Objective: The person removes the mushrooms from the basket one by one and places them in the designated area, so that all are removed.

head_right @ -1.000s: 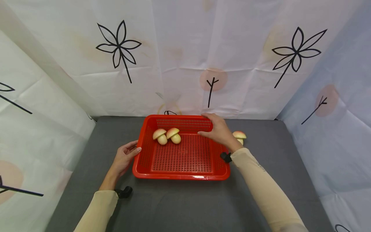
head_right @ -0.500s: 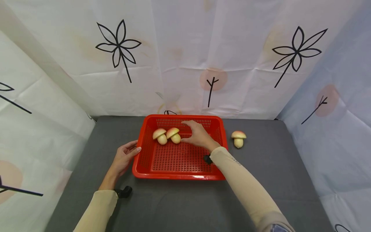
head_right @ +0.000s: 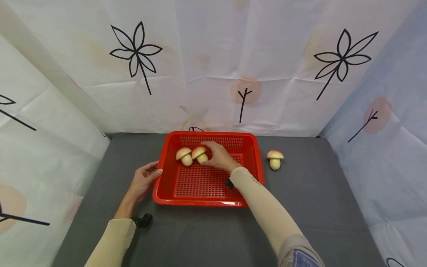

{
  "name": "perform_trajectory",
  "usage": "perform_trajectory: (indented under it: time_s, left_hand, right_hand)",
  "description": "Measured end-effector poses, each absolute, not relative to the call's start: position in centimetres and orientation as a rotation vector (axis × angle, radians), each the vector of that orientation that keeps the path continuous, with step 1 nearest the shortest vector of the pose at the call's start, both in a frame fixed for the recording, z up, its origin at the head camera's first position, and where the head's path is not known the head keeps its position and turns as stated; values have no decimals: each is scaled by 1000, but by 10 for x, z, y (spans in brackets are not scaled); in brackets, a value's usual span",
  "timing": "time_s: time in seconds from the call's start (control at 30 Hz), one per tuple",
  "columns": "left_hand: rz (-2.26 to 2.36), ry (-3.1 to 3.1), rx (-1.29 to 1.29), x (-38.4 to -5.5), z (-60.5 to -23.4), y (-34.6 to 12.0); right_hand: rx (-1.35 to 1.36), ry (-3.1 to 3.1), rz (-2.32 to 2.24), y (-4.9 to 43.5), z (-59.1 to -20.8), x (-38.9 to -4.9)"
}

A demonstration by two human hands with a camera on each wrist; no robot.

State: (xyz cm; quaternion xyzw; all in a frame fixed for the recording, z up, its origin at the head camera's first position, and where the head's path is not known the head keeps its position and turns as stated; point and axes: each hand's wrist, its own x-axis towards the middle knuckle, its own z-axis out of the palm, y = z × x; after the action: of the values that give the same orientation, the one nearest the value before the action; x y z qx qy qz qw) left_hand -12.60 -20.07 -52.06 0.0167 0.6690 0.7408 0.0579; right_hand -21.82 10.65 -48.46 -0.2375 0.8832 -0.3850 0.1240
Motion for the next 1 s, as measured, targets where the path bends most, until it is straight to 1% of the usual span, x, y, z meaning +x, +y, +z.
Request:
perform_trajectory:
  time_s: [0.2, 0.47, 0.77, 1.0]
  left_hand:
    - [2248, 2026, 50, -126, -520, -201]
    - [2234, 2037, 60, -126, -521, -201]
    - [2233, 2050, 54, -126, -524, -202]
    - [2227, 2051, 67, -126, -524, -202]
  right_hand:
    - [-674, 2564, -1131, 101, -489, -220]
    - [-726, 2572, -1120, 97, -490, -216]
    - [-673, 2610, -1027, 93, -494, -217]
    - [-724, 2629, -1013, 91, -504, -221]
